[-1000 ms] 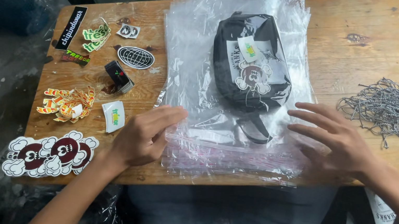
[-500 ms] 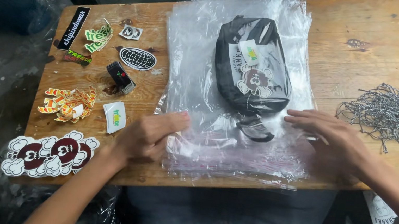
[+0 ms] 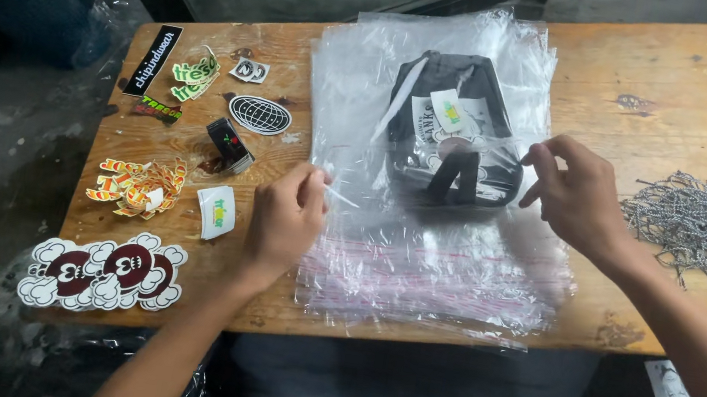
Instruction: The person packages small black bags into plastic sleeves by hand. The person places a bag on the table, slides it into a plastic sleeve, and stacks the completed packages.
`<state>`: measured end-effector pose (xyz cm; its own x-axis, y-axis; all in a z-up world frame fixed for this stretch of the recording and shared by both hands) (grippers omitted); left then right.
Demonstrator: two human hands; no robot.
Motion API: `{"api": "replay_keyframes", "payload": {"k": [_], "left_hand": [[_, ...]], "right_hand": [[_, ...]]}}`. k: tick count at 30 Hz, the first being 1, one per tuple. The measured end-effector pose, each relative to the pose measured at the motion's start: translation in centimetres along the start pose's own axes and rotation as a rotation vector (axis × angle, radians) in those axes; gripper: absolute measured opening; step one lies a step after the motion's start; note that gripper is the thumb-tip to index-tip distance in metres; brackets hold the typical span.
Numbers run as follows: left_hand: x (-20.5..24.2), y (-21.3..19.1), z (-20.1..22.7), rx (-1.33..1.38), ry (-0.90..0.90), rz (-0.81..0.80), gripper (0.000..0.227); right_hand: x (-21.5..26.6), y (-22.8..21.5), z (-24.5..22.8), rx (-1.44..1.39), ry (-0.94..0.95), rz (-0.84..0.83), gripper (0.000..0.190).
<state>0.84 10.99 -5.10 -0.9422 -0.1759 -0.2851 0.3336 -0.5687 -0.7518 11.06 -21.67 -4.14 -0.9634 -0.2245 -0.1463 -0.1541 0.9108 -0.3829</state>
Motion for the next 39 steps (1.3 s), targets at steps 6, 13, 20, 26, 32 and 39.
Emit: {"api": "replay_keyframes", "payload": {"k": [6,13,20,26,32,39], "left_hand": [[-0.3,1.9,-1.0,-0.200,-0.060,0.092,0.022],[-0.3,1.7,-0.1,-0.328,-0.203,-0.058,0.032],[-1.9,4.1,-2.5,-0.687,-0.175,-0.253,0.030],[-1.2,0.9,4.0,-0.620,0.340,0.254,0.049],[-1.0,7.4,6.3,-0.687,0.760,0.010,0.086],[-3.1,11.3,4.5,-0.804,0.844,0.052,0.076]], "right_hand": [[-2.1,0.9,2.2,0.242,0.021,0.049,0.033],[-3.7,2.2,3.5,0.525,0.064,0.064,0.035],[-4.8,2.5,4.4,0.551,0.166,0.066,0.034],[-5.2,2.0,3.8,0.511,0.150,0.014,0.039],[-5.6,2.1,3.6,0.550,0.126,0.030,0.039],[-4.6,2.3,0.5,0.499,0.161,0.042,0.037]]}}
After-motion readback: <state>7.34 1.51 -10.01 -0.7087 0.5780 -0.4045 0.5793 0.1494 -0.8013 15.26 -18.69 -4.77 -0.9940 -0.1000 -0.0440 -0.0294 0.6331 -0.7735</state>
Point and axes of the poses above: each hand's wrist, its own x-axis away from the middle knuckle, its own y-axis out of the palm, z = x × y, the point moved 1 cm from there along -x, towards the middle knuckle, and after that the axes turned 15 degrees about -x, right-handed, at the moved point
